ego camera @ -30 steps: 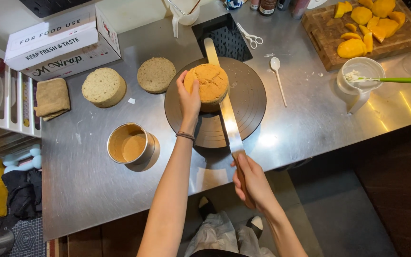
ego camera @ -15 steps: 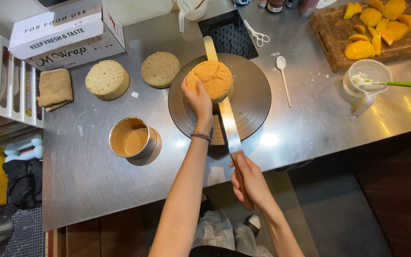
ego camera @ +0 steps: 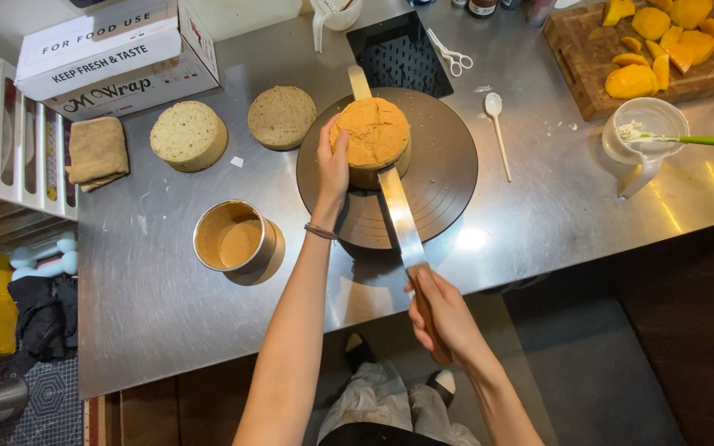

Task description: Leveling a cake sponge on a turntable with a long knife and then washing the knife in the sink.

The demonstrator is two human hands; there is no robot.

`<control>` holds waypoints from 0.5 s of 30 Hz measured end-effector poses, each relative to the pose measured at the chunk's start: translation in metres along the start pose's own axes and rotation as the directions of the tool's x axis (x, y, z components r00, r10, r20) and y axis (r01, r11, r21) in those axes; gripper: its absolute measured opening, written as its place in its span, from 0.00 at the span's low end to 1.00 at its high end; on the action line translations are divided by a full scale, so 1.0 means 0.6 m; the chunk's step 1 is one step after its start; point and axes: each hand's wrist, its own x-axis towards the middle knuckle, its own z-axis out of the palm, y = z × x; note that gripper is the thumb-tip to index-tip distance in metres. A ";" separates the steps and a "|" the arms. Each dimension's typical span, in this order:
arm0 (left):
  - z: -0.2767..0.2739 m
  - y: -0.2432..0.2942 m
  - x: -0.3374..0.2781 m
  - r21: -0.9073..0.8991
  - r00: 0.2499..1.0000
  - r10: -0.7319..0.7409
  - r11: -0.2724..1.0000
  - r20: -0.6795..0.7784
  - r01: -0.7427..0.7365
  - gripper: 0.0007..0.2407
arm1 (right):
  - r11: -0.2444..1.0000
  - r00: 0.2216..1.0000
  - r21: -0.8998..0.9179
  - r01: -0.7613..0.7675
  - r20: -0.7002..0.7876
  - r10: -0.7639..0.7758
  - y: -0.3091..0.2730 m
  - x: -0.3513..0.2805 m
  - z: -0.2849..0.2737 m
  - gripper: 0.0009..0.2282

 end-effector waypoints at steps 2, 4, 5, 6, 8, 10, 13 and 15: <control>0.021 -0.005 -0.015 -0.004 0.991 0.058 0.998 -0.125 -0.059 0.18 | 0.996 0.997 -0.040 0.075 0.033 -0.074 -0.015 0.034 0.012 0.20; 0.034 0.005 -0.021 0.008 0.982 0.054 0.999 -0.184 -0.053 0.18 | 0.996 0.997 -0.040 0.078 0.024 -0.077 -0.011 0.013 0.021 0.20; 0.043 0.009 -0.024 0.017 0.969 0.048 0.999 -0.241 -0.045 0.18 | 0.996 0.997 -0.040 0.079 0.011 -0.079 -0.009 0.002 0.025 0.20; 0.050 0.019 -0.027 0.016 0.969 0.048 0.999 -0.242 -0.046 0.18 | 0.996 0.997 -0.042 0.079 0.012 -0.079 0.015 -0.019 0.020 0.20; 0.064 0.037 -0.038 0.045 0.953 0.035 0.999 -0.301 -0.022 0.18 | 0.999 0.999 0.046 -0.023 -0.029 0.024 0.064 -0.064 0.008 0.18; 0.069 0.052 -0.047 0.070 0.946 0.016 0.998 -0.323 0.007 0.18 | 0.997 0.996 0.029 -0.069 -0.053 0.071 0.080 -0.092 0.004 0.18; 0.064 0.052 -0.055 0.042 0.950 -0.011 0.999 -0.311 0.026 0.19 | 0.997 0.996 0.005 -0.076 -0.055 0.076 0.061 -0.072 0.003 0.19; 0.057 0.049 -0.062 -0.013 0.961 -0.020 1.000 -0.277 0.017 0.20 | 0.999 0.999 -0.003 -0.036 -0.034 0.036 0.033 -0.033 0.007 0.18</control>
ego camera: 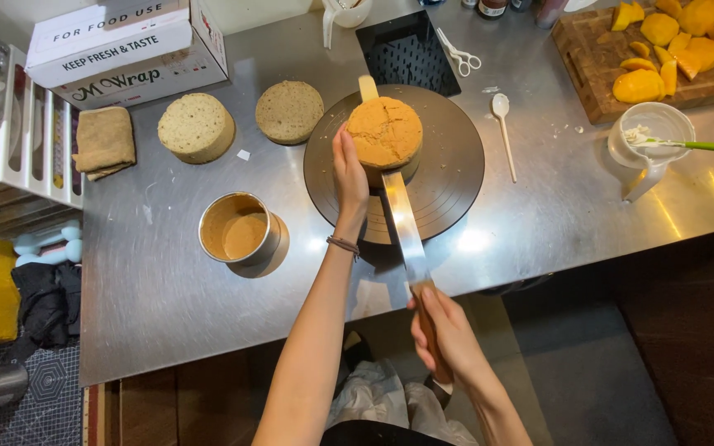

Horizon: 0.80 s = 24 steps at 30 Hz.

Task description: Leveling a cake sponge on a turntable with a long knife and then washing the knife in the sink.

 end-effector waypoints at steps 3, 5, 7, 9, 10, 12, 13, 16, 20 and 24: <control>-0.012 0.011 -0.015 0.010 0.997 -0.010 1.000 0.079 0.009 0.23 | 0.996 0.994 -0.005 0.086 0.062 -0.085 -0.035 0.051 0.013 0.19; -0.015 0.028 -0.024 0.074 0.990 0.011 0.997 0.140 -0.022 0.24 | 0.987 0.983 -0.006 0.163 0.089 -0.162 -0.043 0.064 0.022 0.19; -0.012 0.028 -0.026 0.093 0.992 0.021 0.995 0.124 -0.033 0.24 | 0.990 0.988 -0.009 0.139 0.061 -0.139 -0.016 0.028 0.025 0.20; -0.010 0.032 -0.030 0.111 0.994 0.027 0.993 0.104 -0.039 0.24 | 0.994 0.993 -0.015 0.111 0.034 -0.110 0.012 0.000 0.022 0.20; -0.009 0.035 -0.034 0.125 0.995 0.007 0.992 0.099 -0.020 0.24 | 0.998 0.998 0.011 0.055 0.016 -0.055 0.027 -0.011 0.017 0.20; -0.011 0.037 -0.039 0.138 0.996 -0.014 0.990 0.091 0.001 0.25 | 0.999 1.000 0.035 -0.002 0.001 0.002 0.038 -0.017 0.012 0.20; -0.013 0.037 -0.040 0.127 0.995 -0.015 0.992 0.100 0.002 0.25 | 0.999 1.000 0.032 -0.006 -0.004 0.007 0.033 -0.012 0.013 0.19; -0.018 0.061 -0.043 0.056 0.988 -0.035 0.998 0.148 0.027 0.27 | 0.998 0.998 0.042 0.054 0.021 -0.055 -0.009 0.036 0.030 0.19; -0.026 0.077 -0.047 0.068 0.977 -0.069 0.996 0.203 0.057 0.30 | 0.989 0.989 0.044 0.144 0.039 -0.145 -0.056 0.089 0.061 0.18; -0.042 0.071 -0.040 0.116 0.976 -0.057 0.993 0.212 0.033 0.31 | 0.990 0.992 0.063 0.123 0.000 -0.123 -0.025 0.059 0.072 0.18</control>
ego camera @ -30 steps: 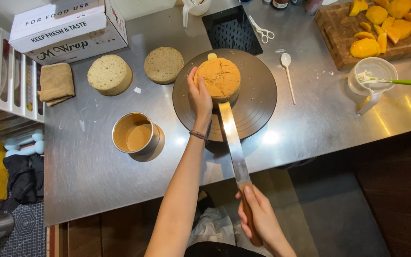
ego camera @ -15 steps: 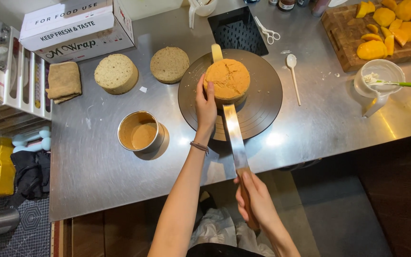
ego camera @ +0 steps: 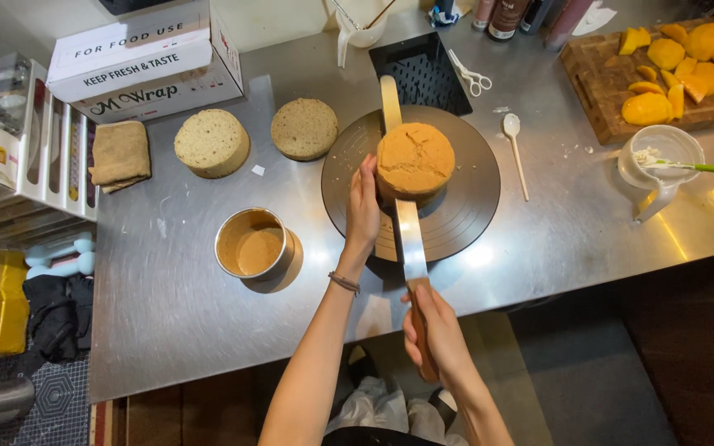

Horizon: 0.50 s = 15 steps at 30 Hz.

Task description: Leveling a cake sponge on a turntable with a long knife and then washing the knife in the sink.

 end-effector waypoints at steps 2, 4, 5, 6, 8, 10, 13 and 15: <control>-0.010 0.006 -0.005 0.074 0.999 0.013 0.997 0.044 -0.017 0.32 | 0.993 0.994 0.068 -0.097 -0.042 0.100 0.021 -0.019 -0.004 0.18; -0.019 0.023 -0.005 0.050 0.997 -0.026 0.998 0.068 0.023 0.32 | 0.996 0.997 0.055 -0.064 -0.028 0.065 0.017 -0.005 0.004 0.19; -0.023 0.033 -0.004 0.031 0.994 -0.065 0.998 0.094 0.062 0.32 | 0.999 1.000 0.044 -0.029 -0.011 0.029 0.014 0.002 0.010 0.19; -0.025 0.033 0.001 0.027 0.994 -0.056 0.998 0.096 0.053 0.32 | 0.999 1.000 0.042 -0.019 -0.012 0.020 0.005 0.018 0.020 0.19; -0.032 0.036 0.013 0.021 0.991 -0.094 0.996 0.099 0.092 0.32 | 0.999 1.000 0.036 0.011 -0.021 -0.011 -0.015 0.050 0.044 0.17; -0.038 0.034 0.022 0.027 0.989 -0.082 0.996 0.119 0.080 0.31 | 0.999 1.000 0.032 0.004 -0.015 -0.003 -0.022 0.066 0.066 0.17; -0.050 0.100 0.022 0.423 0.990 0.108 0.896 0.091 -0.136 0.25 | 1.000 1.000 0.021 -0.021 -0.003 0.021 -0.017 0.074 0.091 0.18; -0.062 0.175 0.006 0.740 0.946 0.298 0.608 0.123 -0.288 0.24 | 1.000 1.000 0.012 -0.026 0.005 0.026 -0.015 0.071 0.100 0.18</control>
